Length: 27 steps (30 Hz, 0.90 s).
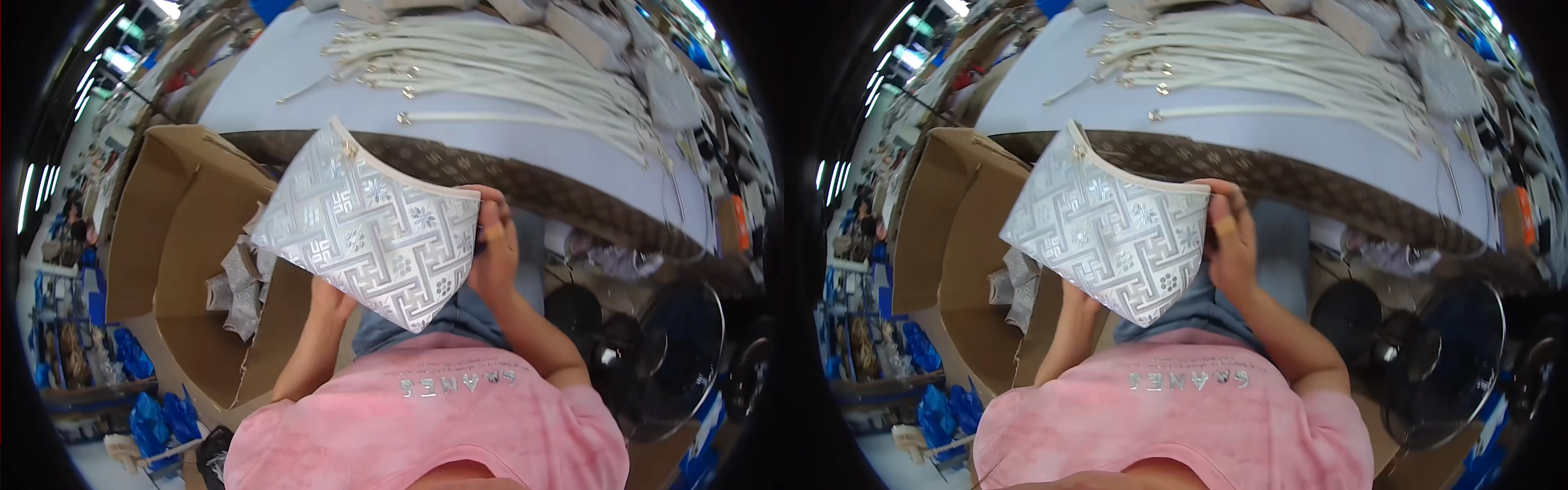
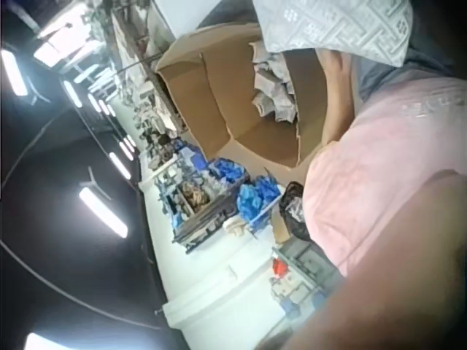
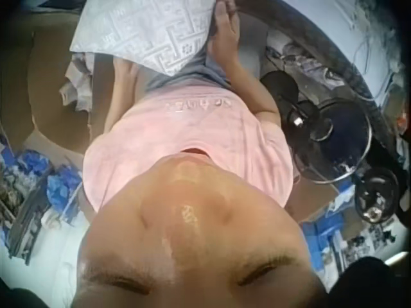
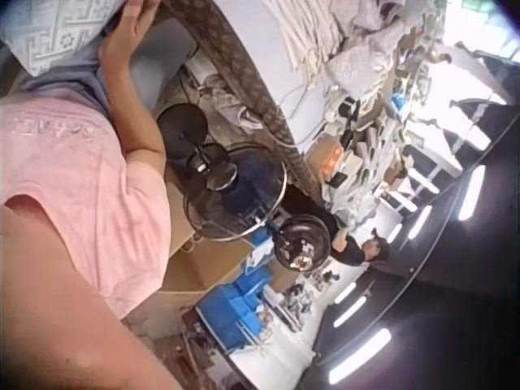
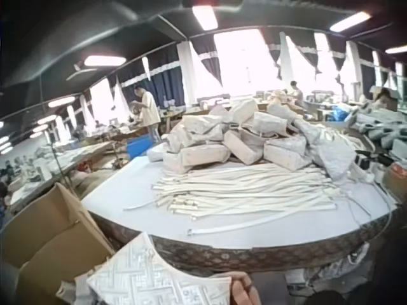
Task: The person is assembling small white pouches by threading white straps through loops on the pouches.
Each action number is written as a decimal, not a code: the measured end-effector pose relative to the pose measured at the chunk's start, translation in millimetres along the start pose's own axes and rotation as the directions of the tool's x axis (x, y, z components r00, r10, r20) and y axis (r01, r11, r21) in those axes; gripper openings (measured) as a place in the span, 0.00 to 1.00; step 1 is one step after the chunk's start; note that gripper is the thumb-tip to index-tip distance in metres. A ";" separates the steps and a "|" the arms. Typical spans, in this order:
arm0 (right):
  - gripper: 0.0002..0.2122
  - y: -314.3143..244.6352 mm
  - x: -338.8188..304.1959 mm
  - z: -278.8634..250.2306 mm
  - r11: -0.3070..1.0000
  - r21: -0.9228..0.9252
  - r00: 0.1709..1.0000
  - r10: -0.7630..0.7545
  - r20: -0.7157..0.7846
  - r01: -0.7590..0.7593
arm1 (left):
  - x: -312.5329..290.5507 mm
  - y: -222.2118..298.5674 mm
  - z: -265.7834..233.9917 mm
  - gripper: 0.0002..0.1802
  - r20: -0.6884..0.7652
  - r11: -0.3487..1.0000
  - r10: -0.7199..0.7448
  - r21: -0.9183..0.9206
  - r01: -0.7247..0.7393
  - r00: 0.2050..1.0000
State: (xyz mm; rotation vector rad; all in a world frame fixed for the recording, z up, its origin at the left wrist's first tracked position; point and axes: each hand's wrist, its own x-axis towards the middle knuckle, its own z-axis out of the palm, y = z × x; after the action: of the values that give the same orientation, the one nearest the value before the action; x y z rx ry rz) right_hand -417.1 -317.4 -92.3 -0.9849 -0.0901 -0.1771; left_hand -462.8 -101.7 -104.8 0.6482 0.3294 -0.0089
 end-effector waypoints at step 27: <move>0.13 -59.1 -1.8 -24.1 0.389 -0.700 0.777 -0.072 0.625 0.599 | 4.6 -23.9 72.1 0.07 0.629 0.319 0.127 0.707 -0.632 0.767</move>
State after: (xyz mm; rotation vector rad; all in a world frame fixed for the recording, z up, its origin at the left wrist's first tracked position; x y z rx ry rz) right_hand -430.2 -369.3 -57.3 -2.0872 -0.7924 -0.3825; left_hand -439.6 -163.1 -66.5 1.8096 -0.4111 0.1487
